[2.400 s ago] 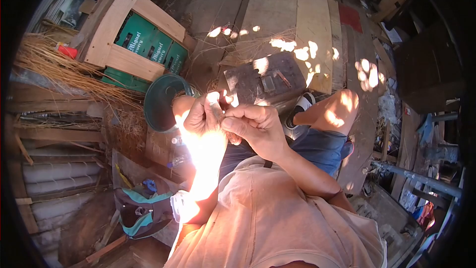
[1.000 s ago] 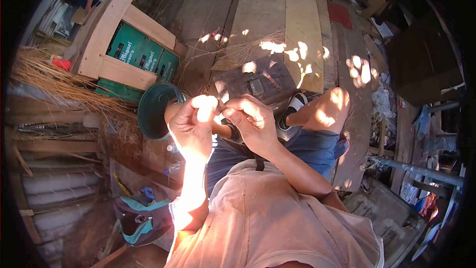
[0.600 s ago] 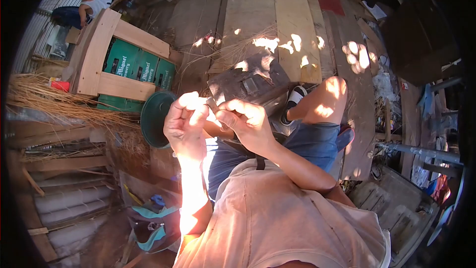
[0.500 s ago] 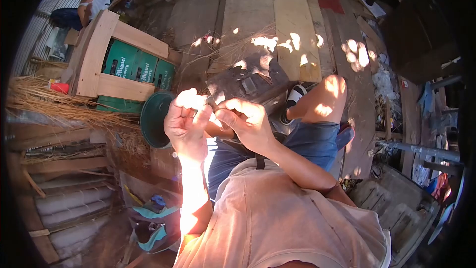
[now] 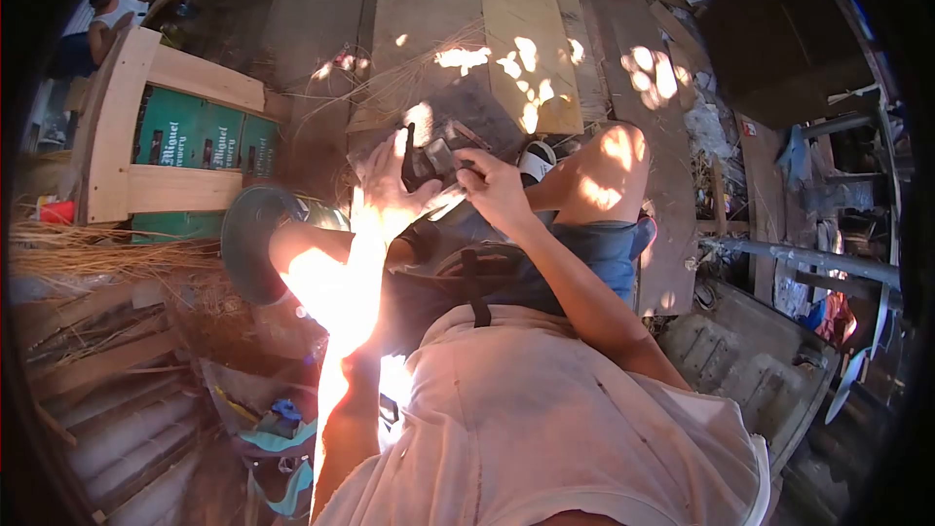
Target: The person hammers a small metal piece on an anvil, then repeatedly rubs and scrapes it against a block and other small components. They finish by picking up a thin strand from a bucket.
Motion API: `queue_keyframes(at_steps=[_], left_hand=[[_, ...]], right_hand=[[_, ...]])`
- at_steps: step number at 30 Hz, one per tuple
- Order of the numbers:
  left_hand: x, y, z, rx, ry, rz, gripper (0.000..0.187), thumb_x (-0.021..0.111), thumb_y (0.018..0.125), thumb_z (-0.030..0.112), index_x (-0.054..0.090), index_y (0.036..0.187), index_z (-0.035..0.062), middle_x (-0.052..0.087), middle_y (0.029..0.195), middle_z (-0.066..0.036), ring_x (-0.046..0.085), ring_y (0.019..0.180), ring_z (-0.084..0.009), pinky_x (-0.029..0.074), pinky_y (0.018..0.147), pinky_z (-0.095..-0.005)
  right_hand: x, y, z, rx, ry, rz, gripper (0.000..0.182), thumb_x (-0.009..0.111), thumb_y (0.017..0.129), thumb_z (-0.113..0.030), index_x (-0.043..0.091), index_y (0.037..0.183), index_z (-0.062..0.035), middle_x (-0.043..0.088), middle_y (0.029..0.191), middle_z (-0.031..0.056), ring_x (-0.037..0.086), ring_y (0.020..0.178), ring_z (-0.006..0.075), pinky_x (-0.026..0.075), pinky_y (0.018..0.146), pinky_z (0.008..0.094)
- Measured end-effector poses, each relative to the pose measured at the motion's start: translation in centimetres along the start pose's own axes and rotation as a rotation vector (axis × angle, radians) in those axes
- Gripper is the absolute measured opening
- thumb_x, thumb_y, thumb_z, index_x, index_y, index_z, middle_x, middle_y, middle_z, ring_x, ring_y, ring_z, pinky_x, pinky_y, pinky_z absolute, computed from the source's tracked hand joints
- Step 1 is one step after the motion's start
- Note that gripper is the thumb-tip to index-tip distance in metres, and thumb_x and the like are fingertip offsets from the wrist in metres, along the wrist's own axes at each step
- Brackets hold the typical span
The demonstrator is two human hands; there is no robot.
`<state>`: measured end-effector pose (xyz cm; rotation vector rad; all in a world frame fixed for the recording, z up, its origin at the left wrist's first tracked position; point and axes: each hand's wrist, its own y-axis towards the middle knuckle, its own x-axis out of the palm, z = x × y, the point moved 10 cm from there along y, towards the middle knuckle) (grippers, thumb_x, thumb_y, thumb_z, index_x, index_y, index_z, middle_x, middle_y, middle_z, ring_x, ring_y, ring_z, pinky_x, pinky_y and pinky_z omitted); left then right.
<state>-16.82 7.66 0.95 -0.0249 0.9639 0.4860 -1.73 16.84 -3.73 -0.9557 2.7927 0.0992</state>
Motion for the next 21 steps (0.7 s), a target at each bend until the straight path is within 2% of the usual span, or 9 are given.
queue_keyframes(at_steps=[3,4,5,7,8,10,17,19,21], left_hand=[[2.3,0.7,-1.1,0.024,0.14,-0.047,0.076,0.078,0.075,0.038,0.052,0.142,0.0126,0.052,0.143,-0.015,0.04,0.138,-0.0367,0.026,0.114,-0.0532],[3.1,0.7,-1.6,0.033,0.218,-0.071,0.073,0.076,0.076,0.042,0.054,0.14,0.0156,0.054,0.143,-0.01,0.04,0.138,-0.0351,0.025,0.113,-0.0552],[3.1,0.7,-1.4,0.03,0.208,-0.079,0.073,0.076,0.076,0.042,0.054,0.14,0.0156,0.054,0.143,-0.01,0.04,0.138,-0.0351,0.025,0.113,-0.0552],[2.8,0.6,-1.0,0.038,0.227,-0.052,0.068,0.075,0.079,0.045,0.058,0.137,0.0143,0.055,0.143,-0.009,0.041,0.138,-0.0347,0.024,0.114,-0.0537],[2.6,0.6,-0.8,0.053,0.222,-0.023,0.061,0.076,0.079,0.041,0.062,0.133,0.0149,0.058,0.139,-0.009,0.042,0.137,-0.0341,0.025,0.113,-0.053],[1.9,0.8,0.2,0.05,0.203,-0.002,0.059,0.076,0.08,0.04,0.063,0.131,0.0154,0.059,0.138,-0.009,0.043,0.137,-0.0341,0.026,0.113,-0.0533],[2.1,0.8,-0.4,0.03,0.237,0.019,0.053,0.075,0.08,0.038,0.065,0.127,0.0176,0.059,0.138,-0.004,0.046,0.134,-0.0318,0.028,0.111,-0.0524],[2.2,0.7,-0.3,0.049,0.247,0.03,0.053,0.075,0.08,0.039,0.065,0.127,0.0173,0.058,0.14,-0.002,0.046,0.135,-0.0312,0.029,0.111,-0.0513],[2.6,0.2,-0.5,0.052,0.265,0.025,0.053,0.075,0.08,0.039,0.065,0.127,0.0178,0.057,0.141,-0.001,0.047,0.134,-0.0306,0.029,0.11,-0.0508]], right_hand=[[0.6,0.1,-0.3,0.014,-0.05,0.004,0.024,0.064,0.089,-0.007,0.068,0.111,0.0009,0.071,0.09,0.0219,0.072,0.078,0.0258,0.055,0.072,0.033],[0.5,0.1,-0.1,0.06,-0.045,0.005,0.022,0.063,0.088,-0.006,0.07,0.107,0.0005,0.071,0.094,0.0235,0.072,0.081,0.0316,0.055,0.073,0.0355],[0.5,0.2,0.4,0.071,-0.052,0.005,0.022,0.063,0.088,-0.006,0.07,0.107,0.0005,0.071,0.094,0.0235,0.072,0.081,0.0316,0.055,0.073,0.0355],[0.8,0.4,-0.8,-0.154,-0.298,0.008,0.026,0.065,0.091,-0.008,0.069,0.115,-0.0005,0.072,0.093,0.0209,0.072,0.077,0.0264,0.055,0.071,0.0334],[0.9,0.4,-0.5,-0.14,-0.306,0.001,0.026,0.065,0.091,-0.008,0.069,0.115,-0.0005,0.072,0.093,0.0209,0.072,0.077,0.0264,0.055,0.071,0.0334],[1.2,0.8,-1.2,-0.18,-0.402,-0.021,0.026,0.064,0.089,-0.007,0.069,0.114,-0.0003,0.069,0.095,0.0247,0.07,0.085,0.0362,0.056,0.073,0.0383],[1.9,0.5,-1.1,-0.143,-0.473,-0.04,0.027,0.064,0.089,-0.008,0.068,0.114,0.0003,0.069,0.089,0.0241,0.068,0.082,0.0399,0.055,0.072,0.0422],[2.5,1.3,-0.9,-0.164,-0.462,-0.061,0.032,0.062,0.088,-0.009,0.065,0.119,-0.002,0.066,0.083,0.0256,0.066,0.08,0.0433,0.054,0.072,0.0491],[2.9,1.7,-1.0,-0.154,-0.495,-0.073,0.031,0.062,0.088,-0.008,0.065,0.118,-0.002,0.066,0.083,0.0256,0.065,0.079,0.0434,0.053,0.071,0.0496]])
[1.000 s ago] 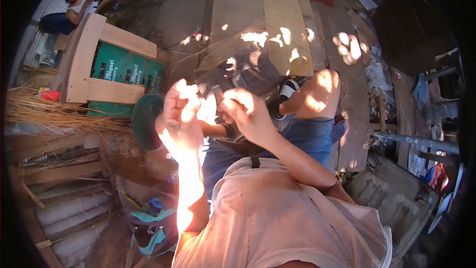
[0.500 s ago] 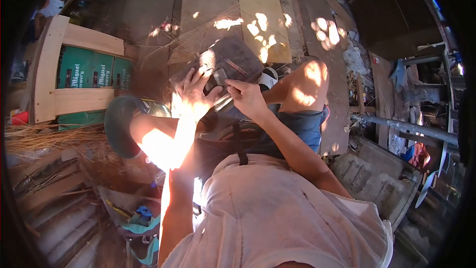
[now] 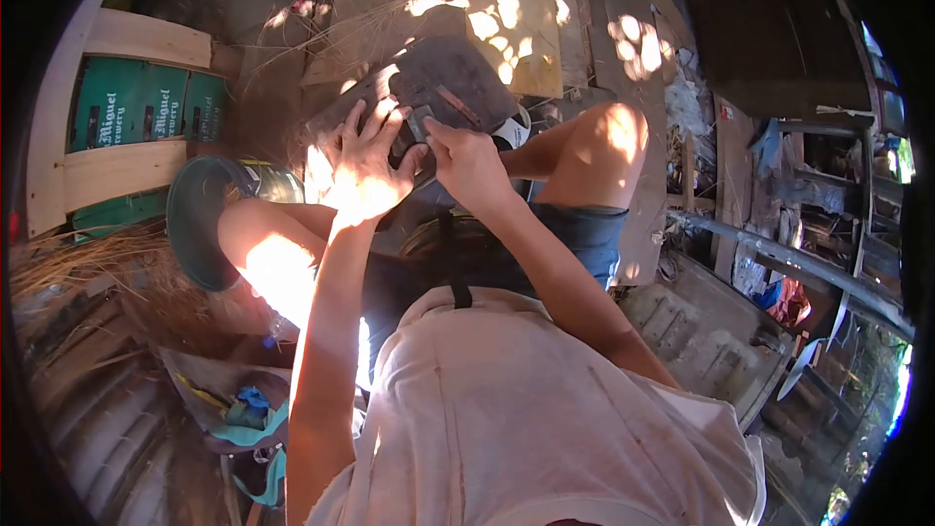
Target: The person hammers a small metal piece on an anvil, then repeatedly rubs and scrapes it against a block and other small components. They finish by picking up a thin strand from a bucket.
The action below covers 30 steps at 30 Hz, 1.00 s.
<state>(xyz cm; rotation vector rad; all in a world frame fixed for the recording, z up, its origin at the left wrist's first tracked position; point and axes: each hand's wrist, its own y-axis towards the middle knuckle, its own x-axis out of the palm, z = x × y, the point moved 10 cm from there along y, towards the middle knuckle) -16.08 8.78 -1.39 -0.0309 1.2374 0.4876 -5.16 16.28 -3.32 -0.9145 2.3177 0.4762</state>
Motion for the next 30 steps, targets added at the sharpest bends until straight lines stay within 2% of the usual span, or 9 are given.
queue_keyframes(at_steps=[5,8,10,16,22,23,26,27,30], left_hand=[[-0.9,0.6,0.1,0.043,0.036,0.069,0.052,0.075,0.079,0.038,0.066,0.127,0.0198,0.058,0.139,-0.001,0.049,0.13,-0.03,0.034,0.105,-0.0471],[-0.6,0.3,0.6,0.046,0.034,0.062,0.053,0.076,0.077,0.038,0.066,0.126,0.0207,0.059,0.139,-0.001,0.05,0.129,-0.0306,0.034,0.104,-0.0463],[-1.2,0.7,0.4,0.043,0.025,0.081,0.053,0.076,0.076,0.038,0.067,0.126,0.0204,0.059,0.138,-0.001,0.051,0.128,-0.0305,0.034,0.104,-0.0465],[-1.3,0.2,0.9,0.05,0.026,0.076,0.053,0.077,0.076,0.037,0.067,0.125,0.0183,0.06,0.137,-0.003,0.051,0.128,-0.0309,0.033,0.108,-0.0464],[-1.7,0.1,1.0,0.058,0.028,0.089,0.053,0.077,0.078,0.035,0.066,0.126,0.0156,0.06,0.137,-0.005,0.051,0.129,-0.0317,0.032,0.108,-0.0475],[-1.6,-0.2,1.4,0.065,0.022,0.08,0.053,0.077,0.078,0.035,0.066,0.126,0.0156,0.06,0.137,-0.005,0.051,0.129,-0.0317,0.032,0.108,-0.0475],[-1.6,0.1,0.7,0.021,0.015,0.06,0.054,0.077,0.078,0.037,0.066,0.126,0.0158,0.061,0.136,-0.006,0.052,0.129,-0.0317,0.032,0.108,-0.0468],[-1.7,0.0,0.7,0.036,0.012,0.085,0.054,0.077,0.078,0.037,0.066,0.126,0.0156,0.061,0.135,-0.006,0.052,0.129,-0.0317,0.032,0.108,-0.0467],[-1.8,0.3,0.8,0.034,0.011,0.094,0.055,0.078,0.077,0.039,0.066,0.126,0.0153,0.061,0.135,-0.006,0.051,0.129,-0.0318,0.032,0.109,-0.0464]], right_hand=[[-0.6,-1.0,-0.4,0.027,0.045,0.032,0.03,0.061,0.086,-0.006,0.065,0.116,-0.0018,0.065,0.081,0.0259,0.065,0.077,0.0438,0.053,0.07,0.0507],[-0.6,-0.1,-0.3,-0.001,-0.019,0.072,0.027,0.064,0.087,-0.006,0.069,0.114,-0.0038,0.066,0.08,0.0252,0.067,0.077,0.0411,0.053,0.068,0.0461],[-0.7,-1.1,-0.4,0.025,-0.038,0.007,0.032,0.061,0.085,-0.006,0.065,0.116,-0.0018,0.065,0.082,0.0261,0.065,0.078,0.0438,0.052,0.07,0.0507],[-1.1,0.5,-1.0,-0.033,0.052,0.079,0.025,0.06,0.086,-0.008,0.067,0.11,-0.0034,0.064,0.076,0.0252,0.064,0.075,0.044,0.052,0.068,0.0507],[-1.2,-0.2,-0.8,-0.058,0.048,0.112,0.023,0.061,0.087,-0.008,0.068,0.108,-0.0041,0.064,0.078,0.026,0.065,0.078,0.044,0.052,0.07,0.051],[-1.1,0.9,-0.6,-0.002,0.033,0.062,0.022,0.06,0.088,-0.008,0.067,0.108,-0.0033,0.066,0.083,0.0255,0.066,0.079,0.0434,0.053,0.071,0.0515],[-3.7,2.1,-1.5,0.028,-0.079,0.133,0.023,0.061,0.088,-0.009,0.064,0.11,-0.0028,0.068,0.089,0.0243,0.066,0.08,0.0432,0.054,0.071,0.0511],[-5.1,1.7,-3.0,-0.077,-0.04,0.169,0.026,0.061,0.088,-0.009,0.061,0.114,-0.003,0.067,0.094,0.0219,0.067,0.081,0.0418,0.055,0.07,0.0491],[-4.1,0.8,-2.3,-0.12,-0.15,0.107,0.027,0.061,0.088,-0.008,0.061,0.115,-0.0038,0.065,0.092,0.0199,0.067,0.08,0.0408,0.056,0.067,0.0469]])
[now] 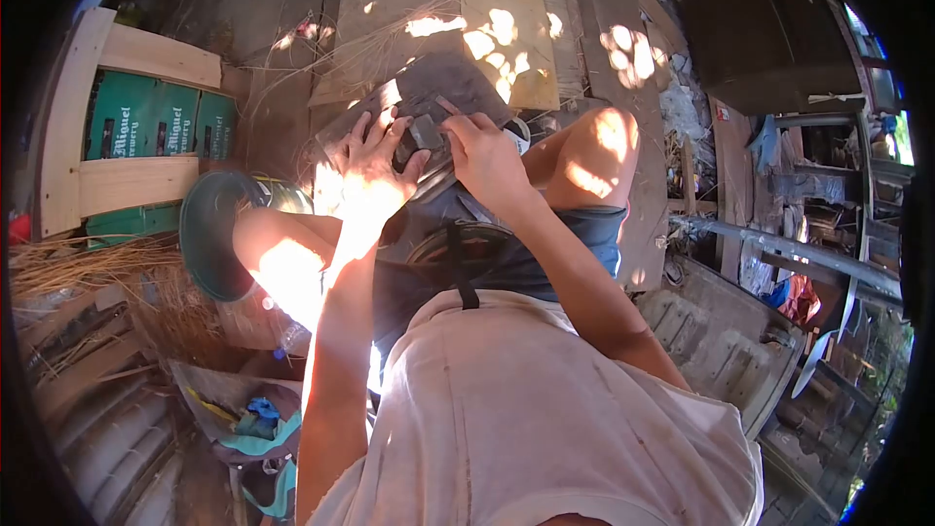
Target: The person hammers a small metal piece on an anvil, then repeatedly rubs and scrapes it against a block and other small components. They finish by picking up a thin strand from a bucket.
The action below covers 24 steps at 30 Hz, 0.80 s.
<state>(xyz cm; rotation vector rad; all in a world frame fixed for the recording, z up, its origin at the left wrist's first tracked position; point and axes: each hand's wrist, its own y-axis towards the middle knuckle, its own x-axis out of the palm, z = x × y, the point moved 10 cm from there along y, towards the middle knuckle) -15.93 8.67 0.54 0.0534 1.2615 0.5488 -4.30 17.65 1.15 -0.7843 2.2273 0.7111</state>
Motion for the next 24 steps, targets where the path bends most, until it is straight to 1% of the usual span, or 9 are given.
queue_keyframes(at_steps=[3,4,6,10,13,15,16,18,24], left_hand=[[0.3,0.0,-0.4,-0.039,-0.03,-0.004,0.054,0.078,0.077,0.038,0.066,0.125,0.0166,0.061,0.135,-0.005,0.051,0.129,-0.0315,0.032,0.109,-0.0464],[0.3,-0.1,-0.6,-0.041,-0.044,0.006,0.053,0.078,0.077,0.037,0.066,0.125,0.0174,0.061,0.135,-0.005,0.051,0.129,-0.0313,0.033,0.109,-0.0464],[0.2,-0.2,-0.8,-0.048,-0.059,0.016,0.053,0.079,0.076,0.037,0.067,0.124,0.0182,0.061,0.136,-0.004,0.051,0.13,-0.0311,0.033,0.108,-0.0464],[0.2,-0.1,-0.9,-0.07,-0.08,0.021,0.053,0.08,0.074,0.035,0.068,0.123,0.0188,0.06,0.136,-0.002,0.051,0.13,-0.0308,0.033,0.108,-0.0464],[0.3,0.0,-0.9,-0.063,-0.088,0.032,0.052,0.08,0.073,0.034,0.068,0.121,0.0173,0.061,0.136,-0.003,0.052,0.129,-0.032,0.033,0.108,-0.0471],[0.3,0.0,-1.0,-0.057,-0.095,0.035,0.052,0.08,0.072,0.032,0.068,0.12,0.016,0.061,0.135,-0.004,0.052,0.128,-0.0333,0.034,0.107,-0.0476],[0.3,0.0,-1.0,-0.051,-0.097,0.043,0.051,0.08,0.072,0.032,0.068,0.12,0.0158,0.061,0.135,-0.004,0.052,0.128,-0.0334,0.034,0.107,-0.0476],[0.2,0.3,-1.1,-0.053,-0.103,0.051,0.051,0.08,0.072,0.032,0.069,0.119,0.0155,0.061,0.134,-0.004,0.052,0.128,-0.0336,0.034,0.107,-0.0476],[0.5,0.7,-1.4,-0.016,-0.089,0.044,0.05,0.079,0.074,0.032,0.069,0.119,0.0131,0.061,0.134,-0.005,0.053,0.126,-0.0355,0.034,0.105,-0.049]], right_hand=[[0.1,-0.4,-0.9,-0.152,-0.009,0.101,0.022,0.06,0.089,-0.007,0.063,0.11,-0.0046,0.063,0.091,0.0192,0.066,0.079,0.0397,0.057,0.065,0.0459],[0.5,-0.7,-0.8,-0.15,-0.007,0.095,0.022,0.06,0.089,-0.007,0.063,0.11,-0.0046,0.063,0.091,0.0192,0.066,0.079,0.0397,0.057,0.065,0.0459],[2.0,-1.5,0.1,-0.051,0.013,-0.036,0.022,0.061,0.089,-0.007,0.063,0.11,-0.0057,0.064,0.098,0.0183,0.065,0.081,0.0415,0.054,0.068,0.0482],[2.6,-2.2,0.7,0.079,0.08,-0.073,0.023,0.062,0.089,-0.009,0.063,0.111,-0.005,0.065,0.096,0.0188,0.065,0.081,0.0416,0.054,0.069,0.0491],[2.4,-1.8,0.8,0.077,0.121,-0.049,0.03,0.061,0.088,-0.009,0.062,0.118,-0.0044,0.065,0.094,0.0192,0.065,0.081,0.042,0.054,0.07,0.0493],[3.1,-1.4,0.3,0.086,-0.028,-0.18,0.039,0.06,0.087,-0.009,0.06,0.125,-0.0042,0.065,0.091,0.0203,0.066,0.081,0.0412,0.055,0.072,0.0484],[3.1,-1.3,0.2,0.087,-0.03,-0.185,0.039,0.06,0.087,-0.009,0.06,0.125,-0.0042,0.065,0.091,0.0203,0.066,0.081,0.0412,0.055,0.072,0.0484],[4.2,-1.3,0.0,0.056,-0.166,-0.314,0.053,0.061,0.08,-0.008,0.053,0.132,0.0009,0.066,0.093,0.023,0.068,0.079,0.0404,0.057,0.07,0.0455],[4.3,-1.8,-1.0,0.038,-0.248,-0.362,0.058,0.063,0.077,-0.01,0.051,0.132,0.0033,0.066,0.091,0.0227,0.069,0.078,0.0391,0.058,0.069,0.0441]])
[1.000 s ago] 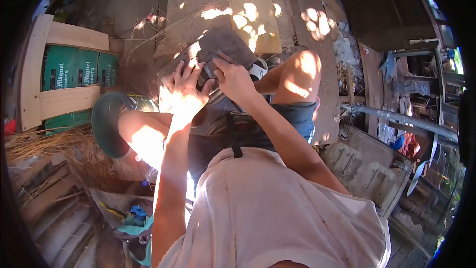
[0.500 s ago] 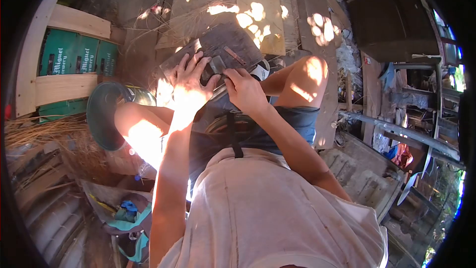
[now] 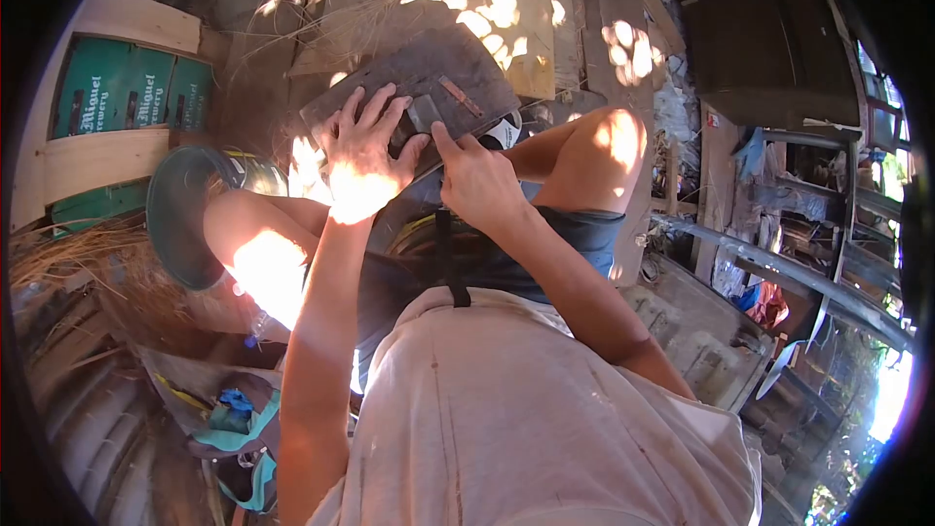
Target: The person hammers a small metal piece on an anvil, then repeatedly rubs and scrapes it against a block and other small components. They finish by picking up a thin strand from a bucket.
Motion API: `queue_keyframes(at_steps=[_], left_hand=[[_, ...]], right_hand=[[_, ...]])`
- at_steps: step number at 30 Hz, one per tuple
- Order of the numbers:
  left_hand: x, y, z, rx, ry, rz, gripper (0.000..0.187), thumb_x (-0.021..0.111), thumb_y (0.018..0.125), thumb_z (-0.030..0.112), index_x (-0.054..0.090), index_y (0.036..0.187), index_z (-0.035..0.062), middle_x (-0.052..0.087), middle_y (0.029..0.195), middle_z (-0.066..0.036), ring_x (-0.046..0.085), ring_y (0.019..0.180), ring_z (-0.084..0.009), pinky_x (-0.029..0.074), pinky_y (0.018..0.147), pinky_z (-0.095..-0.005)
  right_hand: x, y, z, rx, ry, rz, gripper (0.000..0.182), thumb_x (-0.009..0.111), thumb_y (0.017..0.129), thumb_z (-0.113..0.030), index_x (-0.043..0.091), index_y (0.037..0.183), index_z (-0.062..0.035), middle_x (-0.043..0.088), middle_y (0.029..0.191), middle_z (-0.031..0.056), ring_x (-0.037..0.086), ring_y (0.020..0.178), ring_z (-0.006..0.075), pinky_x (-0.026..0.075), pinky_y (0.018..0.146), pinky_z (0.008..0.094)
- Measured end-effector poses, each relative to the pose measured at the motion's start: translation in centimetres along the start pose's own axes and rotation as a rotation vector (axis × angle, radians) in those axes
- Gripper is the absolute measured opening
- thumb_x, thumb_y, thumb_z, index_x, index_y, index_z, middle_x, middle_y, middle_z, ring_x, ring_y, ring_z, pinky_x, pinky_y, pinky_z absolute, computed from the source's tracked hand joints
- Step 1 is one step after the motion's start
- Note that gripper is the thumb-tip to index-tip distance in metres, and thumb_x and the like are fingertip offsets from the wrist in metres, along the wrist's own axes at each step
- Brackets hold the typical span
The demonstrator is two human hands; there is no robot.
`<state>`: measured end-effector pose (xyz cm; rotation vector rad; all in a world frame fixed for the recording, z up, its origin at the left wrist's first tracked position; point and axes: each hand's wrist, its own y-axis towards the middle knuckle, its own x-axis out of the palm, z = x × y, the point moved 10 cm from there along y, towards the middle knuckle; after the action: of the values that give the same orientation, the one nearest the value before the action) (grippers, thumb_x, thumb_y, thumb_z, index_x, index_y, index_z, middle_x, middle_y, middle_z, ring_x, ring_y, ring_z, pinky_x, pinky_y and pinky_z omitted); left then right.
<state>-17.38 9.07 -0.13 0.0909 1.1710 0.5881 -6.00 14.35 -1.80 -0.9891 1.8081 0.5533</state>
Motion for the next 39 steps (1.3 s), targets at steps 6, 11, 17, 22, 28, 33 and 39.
queue_keyframes(at_steps=[6,11,17,22,28,33,39], left_hand=[[-0.3,0.0,0.3,0.01,0.028,-0.011,0.048,0.077,0.075,0.032,0.068,0.118,0.0127,0.061,0.135,-0.005,0.051,0.128,-0.0354,0.034,0.104,-0.05],[-0.1,-0.5,0.5,0.019,0.011,-0.008,0.05,0.077,0.075,0.031,0.067,0.12,0.0141,0.06,0.136,-0.004,0.05,0.128,-0.0355,0.034,0.106,-0.0505],[-0.8,-0.4,1.0,0.021,0.029,-0.01,0.05,0.077,0.075,0.028,0.065,0.122,0.0132,0.06,0.135,-0.004,0.052,0.126,-0.0363,0.035,0.105,-0.0495],[-1.1,0.0,1.2,0.01,0.067,-0.023,0.053,0.077,0.075,0.029,0.064,0.125,0.0157,0.058,0.138,-0.002,0.051,0.128,-0.0325,0.036,0.105,-0.0485],[-1.0,-0.5,1.2,0.039,0.064,0.027,0.051,0.077,0.076,0.03,0.065,0.124,0.0164,0.06,0.136,-0.002,0.052,0.128,-0.0316,0.036,0.105,-0.0468],[-1.2,-0.5,1.4,0.022,0.053,-0.011,0.051,0.076,0.077,0.029,0.065,0.125,0.0161,0.058,0.137,-0.002,0.051,0.129,-0.0327,0.035,0.107,-0.0481],[-1.0,-0.3,1.2,0.026,0.033,0.005,0.051,0.076,0.076,0.03,0.065,0.123,0.0129,0.06,0.136,-0.006,0.051,0.127,-0.0361,0.033,0.106,-0.049]], right_hand=[[-0.1,0.7,-0.3,-0.004,-0.031,0.001,0.055,0.061,0.078,-0.007,0.051,0.131,-0.0008,0.065,0.09,0.022,0.067,0.073,0.041,0.056,0.062,0.0471],[0.2,1.8,-0.4,-0.042,-0.017,0.07,0.055,0.061,0.077,-0.006,0.05,0.13,-0.0021,0.065,0.088,0.0217,0.067,0.072,0.0411,0.056,0.062,0.0475],[-0.5,0.6,-1.0,-0.045,-0.063,0.103,0.046,0.063,0.077,-0.008,0.054,0.121,0.0025,0.066,0.089,0.0218,0.069,0.07,0.038,0.058,0.06,0.0429],[-0.9,0.6,-1.0,-0.055,-0.052,0.102,0.053,0.062,0.077,-0.008,0.052,0.129,-0.0027,0.065,0.089,0.0201,0.068,0.074,0.0397,0.057,0.062,0.0467],[-0.2,2.5,-0.8,-0.103,-0.094,0.126,0.05,0.066,0.078,-0.012,0.052,0.124,0.0014,0.066,0.092,0.0219,0.07,0.071,0.0377,0.057,0.059,0.0434],[-0.2,0.1,-0.3,-0.015,-0.078,0.056,0.056,0.065,0.076,-0.011,0.053,0.13,-0.0019,0.067,0.092,0.0208,0.069,0.074,0.0393,0.057,0.062,0.0455],[-0.5,-0.2,-0.7,-0.06,-0.099,0.096,0.056,0.065,0.076,-0.011,0.054,0.129,-0.0013,0.067,0.089,0.0209,0.069,0.072,0.0387,0.057,0.061,0.0444]])
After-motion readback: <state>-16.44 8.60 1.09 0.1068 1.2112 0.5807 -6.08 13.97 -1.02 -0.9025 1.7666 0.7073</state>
